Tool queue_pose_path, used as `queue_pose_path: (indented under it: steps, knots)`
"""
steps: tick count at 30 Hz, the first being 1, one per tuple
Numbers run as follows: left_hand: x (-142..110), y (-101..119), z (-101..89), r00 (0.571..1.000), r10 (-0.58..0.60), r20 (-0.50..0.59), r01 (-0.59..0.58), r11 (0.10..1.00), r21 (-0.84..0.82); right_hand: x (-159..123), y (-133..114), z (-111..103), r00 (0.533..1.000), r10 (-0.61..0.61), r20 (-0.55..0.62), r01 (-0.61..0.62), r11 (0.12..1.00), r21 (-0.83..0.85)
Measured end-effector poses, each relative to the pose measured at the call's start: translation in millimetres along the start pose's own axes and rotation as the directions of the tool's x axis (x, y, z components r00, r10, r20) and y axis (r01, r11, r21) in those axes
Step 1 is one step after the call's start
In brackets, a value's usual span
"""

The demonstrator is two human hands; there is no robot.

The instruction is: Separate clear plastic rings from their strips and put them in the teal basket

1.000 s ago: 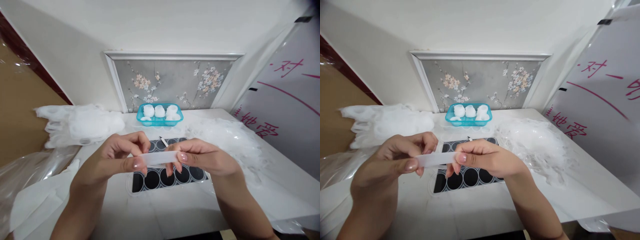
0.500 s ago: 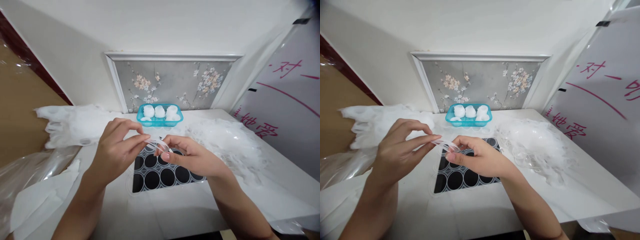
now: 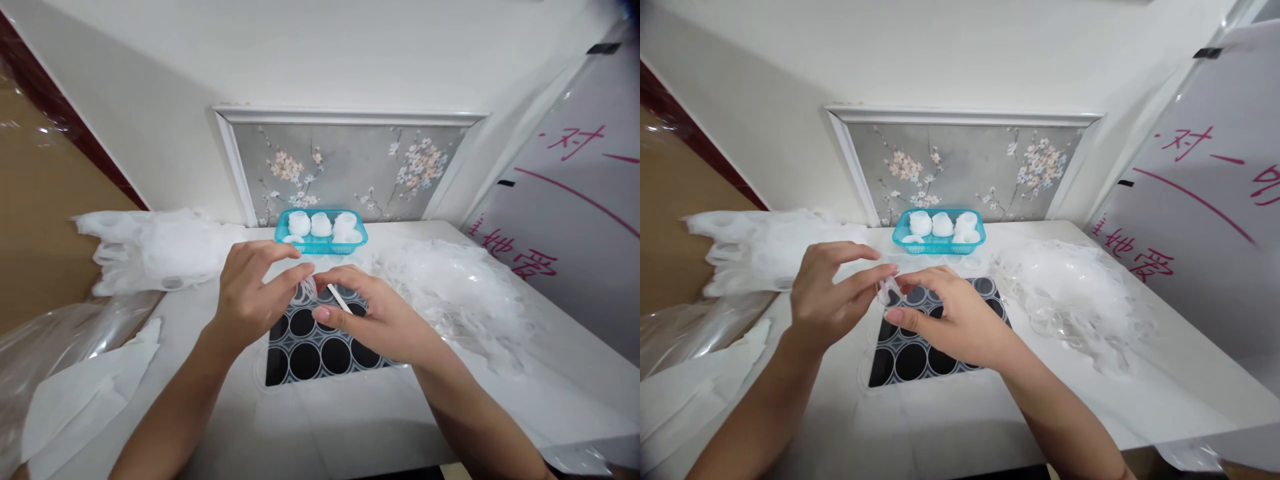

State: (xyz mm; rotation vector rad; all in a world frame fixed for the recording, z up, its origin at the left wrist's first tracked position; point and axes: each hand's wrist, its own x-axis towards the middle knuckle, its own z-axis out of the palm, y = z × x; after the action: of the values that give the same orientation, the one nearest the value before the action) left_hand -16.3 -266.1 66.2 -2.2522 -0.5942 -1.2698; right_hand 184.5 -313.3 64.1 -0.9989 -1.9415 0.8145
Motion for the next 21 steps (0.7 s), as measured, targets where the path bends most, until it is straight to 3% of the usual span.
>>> queue_pose_path:
  steps: [4, 6, 10, 15, 21]
  knots:
    - [0.1, 2.2, 2.5, 0.997, -0.07, 0.042, 0.077, 0.98, -0.182, 1.6, 4.2, 0.7, 1.0, 0.009, 0.007, -0.009, 1.0, -0.011]
    - [-0.4, 2.3, 3.7, 0.997, -0.035, 0.063, 0.044, 0.989, -0.139, 3.5, 7.1, 1.0, 1.0, 0.013, 0.005, -0.013, 1.0, -0.018]
    - [-1.4, 2.7, 4.7, 1.0, 0.005, 0.005, -0.005, 0.999, -0.034, 6.5, 9.3, 0.7, 0.999, -0.006, 0.034, 0.006, 1.0, -0.006]
    - [0.2, 4.5, 5.8, 0.993, 0.067, 0.098, -0.065, 0.997, -0.029, 7.4, 7.5, 0.9, 0.995, -0.054, 0.088, 0.05, 0.998, 0.047]
    - [0.0, 4.3, 6.7, 0.992, 0.091, 0.086, -0.089, 0.996, -0.029, 11.5, 9.2, 2.2, 0.991, -0.096, 0.09, 0.091, 0.994, 0.061]
